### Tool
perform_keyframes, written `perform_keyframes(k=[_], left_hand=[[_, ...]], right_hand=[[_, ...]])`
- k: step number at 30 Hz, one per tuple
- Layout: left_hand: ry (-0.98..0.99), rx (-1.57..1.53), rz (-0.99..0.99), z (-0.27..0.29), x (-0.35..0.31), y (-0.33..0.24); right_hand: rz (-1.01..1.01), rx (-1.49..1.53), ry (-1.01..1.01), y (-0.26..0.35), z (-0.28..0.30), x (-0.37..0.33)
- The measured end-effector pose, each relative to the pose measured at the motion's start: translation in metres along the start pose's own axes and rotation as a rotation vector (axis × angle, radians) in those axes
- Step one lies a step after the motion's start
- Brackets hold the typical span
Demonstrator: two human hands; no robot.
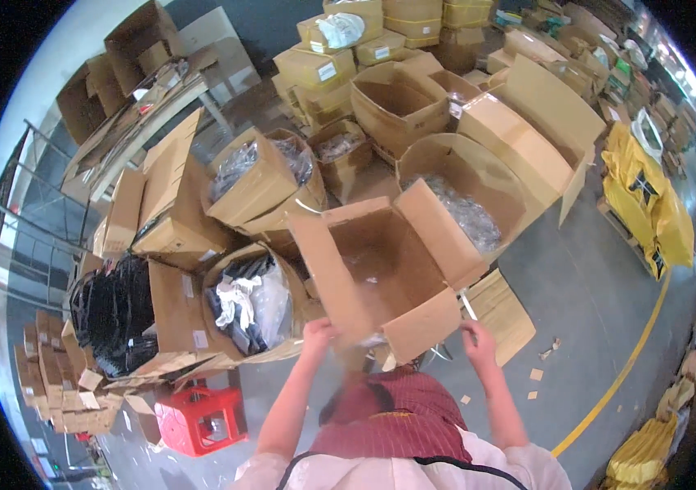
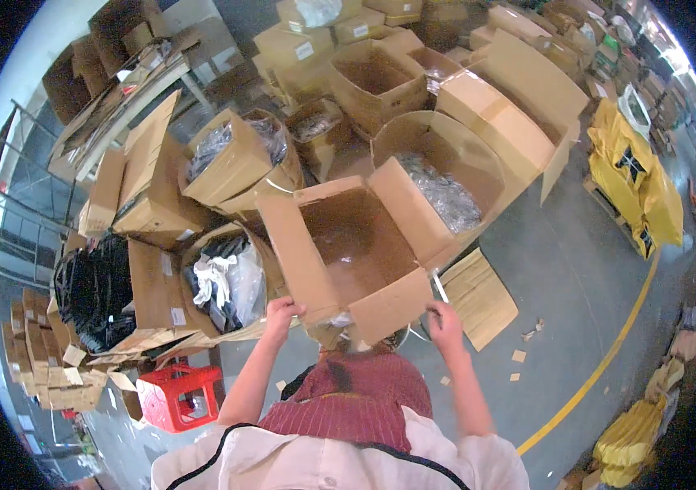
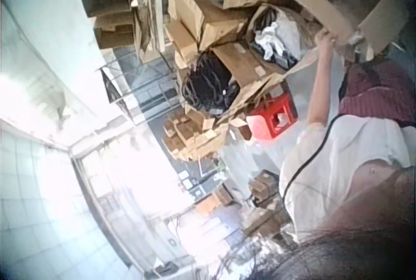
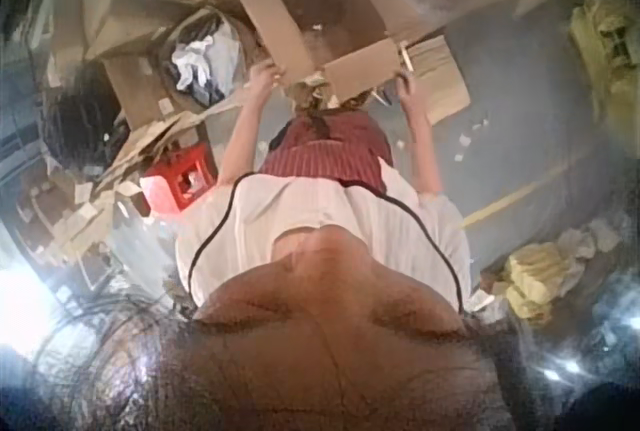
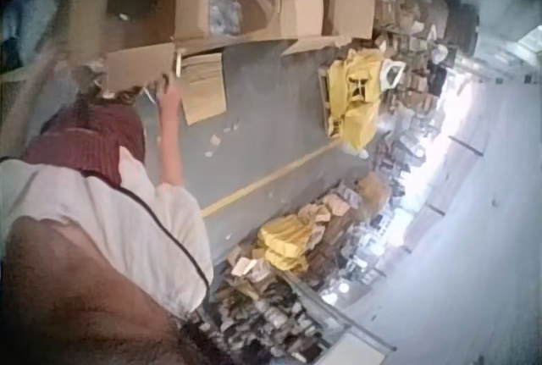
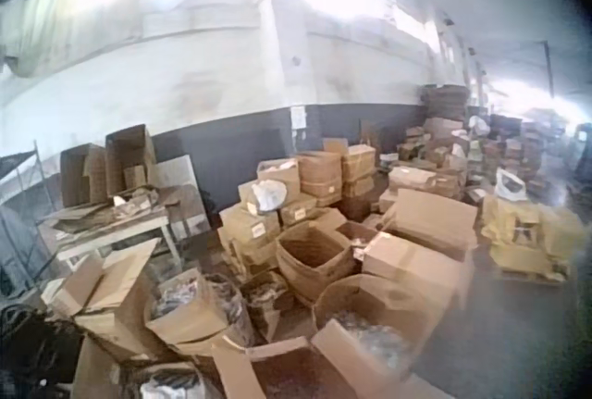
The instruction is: The person wraps a cardboard box with plastic film and secures it with white plastic straps by hand while moving around other boxes on a floor.
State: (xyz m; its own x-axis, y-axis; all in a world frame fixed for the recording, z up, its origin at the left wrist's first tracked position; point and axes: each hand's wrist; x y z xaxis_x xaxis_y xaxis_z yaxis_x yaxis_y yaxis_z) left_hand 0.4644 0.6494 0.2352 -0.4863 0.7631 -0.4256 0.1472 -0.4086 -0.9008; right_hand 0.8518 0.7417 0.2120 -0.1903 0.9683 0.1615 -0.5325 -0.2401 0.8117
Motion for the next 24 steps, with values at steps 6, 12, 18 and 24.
perform_keyframes(k=[6, 12, 18, 24], left_hand=[[0.098, -0.021, -0.167, -0.061, -0.011, -0.053], [0.049, 0.112, -0.248, -0.104, -0.050, -0.107], [-0.082, -0.423, -0.407, -0.053, -0.065, -0.115], [-0.203, 0.460, -0.457, 0.000, -0.038, -0.003]], right_hand=[[0.753, -0.301, 0.215, 0.101, -0.048, 0.058], [-0.143, 0.120, 0.286, 0.064, -0.084, 0.047], [-0.622, -0.177, 0.119, 0.129, -0.031, 0.080], [-0.380, 0.669, -0.260, 0.115, -0.013, 0.101]])
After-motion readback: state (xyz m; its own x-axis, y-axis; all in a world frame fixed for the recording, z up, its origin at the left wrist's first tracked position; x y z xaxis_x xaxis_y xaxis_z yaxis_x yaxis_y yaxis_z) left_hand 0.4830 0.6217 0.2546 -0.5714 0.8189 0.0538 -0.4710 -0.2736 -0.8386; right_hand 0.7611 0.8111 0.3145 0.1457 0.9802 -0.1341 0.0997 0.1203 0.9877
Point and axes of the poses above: each hand's wrist, its own x-axis towards the middle knuckle, its own z-axis out of the back of the hand, y = z × x, and after that the axes turned 6 degrees about -y, right-handed
